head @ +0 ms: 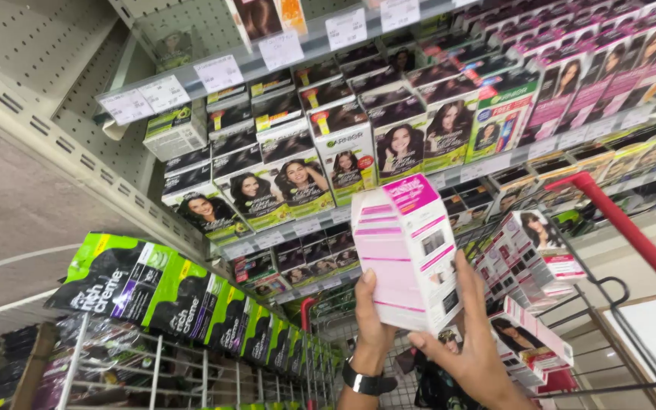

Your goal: Pick and inspect hair dye boxes from the store shelf.

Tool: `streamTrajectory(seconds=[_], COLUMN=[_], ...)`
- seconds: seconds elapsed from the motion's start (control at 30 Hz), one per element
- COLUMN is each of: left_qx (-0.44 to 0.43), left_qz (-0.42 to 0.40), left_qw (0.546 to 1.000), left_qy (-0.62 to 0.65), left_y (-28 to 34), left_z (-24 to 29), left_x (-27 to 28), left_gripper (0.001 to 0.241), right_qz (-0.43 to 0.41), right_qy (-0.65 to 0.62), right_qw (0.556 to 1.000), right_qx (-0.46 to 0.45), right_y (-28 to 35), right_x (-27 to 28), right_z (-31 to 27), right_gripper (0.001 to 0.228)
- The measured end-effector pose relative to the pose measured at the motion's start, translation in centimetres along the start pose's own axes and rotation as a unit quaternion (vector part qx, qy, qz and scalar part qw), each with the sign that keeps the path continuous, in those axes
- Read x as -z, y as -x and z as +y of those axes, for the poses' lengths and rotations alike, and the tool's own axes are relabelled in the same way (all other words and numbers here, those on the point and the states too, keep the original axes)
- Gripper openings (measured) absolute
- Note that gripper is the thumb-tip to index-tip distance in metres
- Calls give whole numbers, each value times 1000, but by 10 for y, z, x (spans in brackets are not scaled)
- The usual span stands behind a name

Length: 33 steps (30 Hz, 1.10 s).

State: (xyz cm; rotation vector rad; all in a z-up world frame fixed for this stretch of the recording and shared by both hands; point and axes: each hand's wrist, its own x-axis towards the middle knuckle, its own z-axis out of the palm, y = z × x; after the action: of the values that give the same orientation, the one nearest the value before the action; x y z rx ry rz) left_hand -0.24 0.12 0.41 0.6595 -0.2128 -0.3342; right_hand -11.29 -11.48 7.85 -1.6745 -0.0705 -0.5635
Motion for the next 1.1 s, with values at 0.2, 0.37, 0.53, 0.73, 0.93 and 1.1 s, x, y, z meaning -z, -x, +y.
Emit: streamTrajectory(seconds=[0.2,0.37,0.53,0.73,0.93,1.1], left_qx=[-48,-133,-13,-24,-29,-28], left_qz=[7,-31,-122,-24,28,42], left_qw=[986,980,984,988,986,969], left_qy=[-157,-143,-128,-151,-159,-243], left_y=[19,22,43,47,50,54], left_z=[32,30,5,35,21,-3], left_x=[-45,-24,34,-12,-17,-4], left_gripper=[73,94,74,77,79,93], right_qz=[23,26,31,6,40,-10], right_qy=[-118,-461,-473,-312,-210,-300], right_qw=[992,871,846,908,947,931], right_qx=[-50,-166,-245,-281,-238,-209], right_y=[0,24,26,12,19,42], right_x=[0,12,7,3,-4,0], right_z=[26,71,83,88,84,101], right_gripper=[101,84,77,52,49,62])
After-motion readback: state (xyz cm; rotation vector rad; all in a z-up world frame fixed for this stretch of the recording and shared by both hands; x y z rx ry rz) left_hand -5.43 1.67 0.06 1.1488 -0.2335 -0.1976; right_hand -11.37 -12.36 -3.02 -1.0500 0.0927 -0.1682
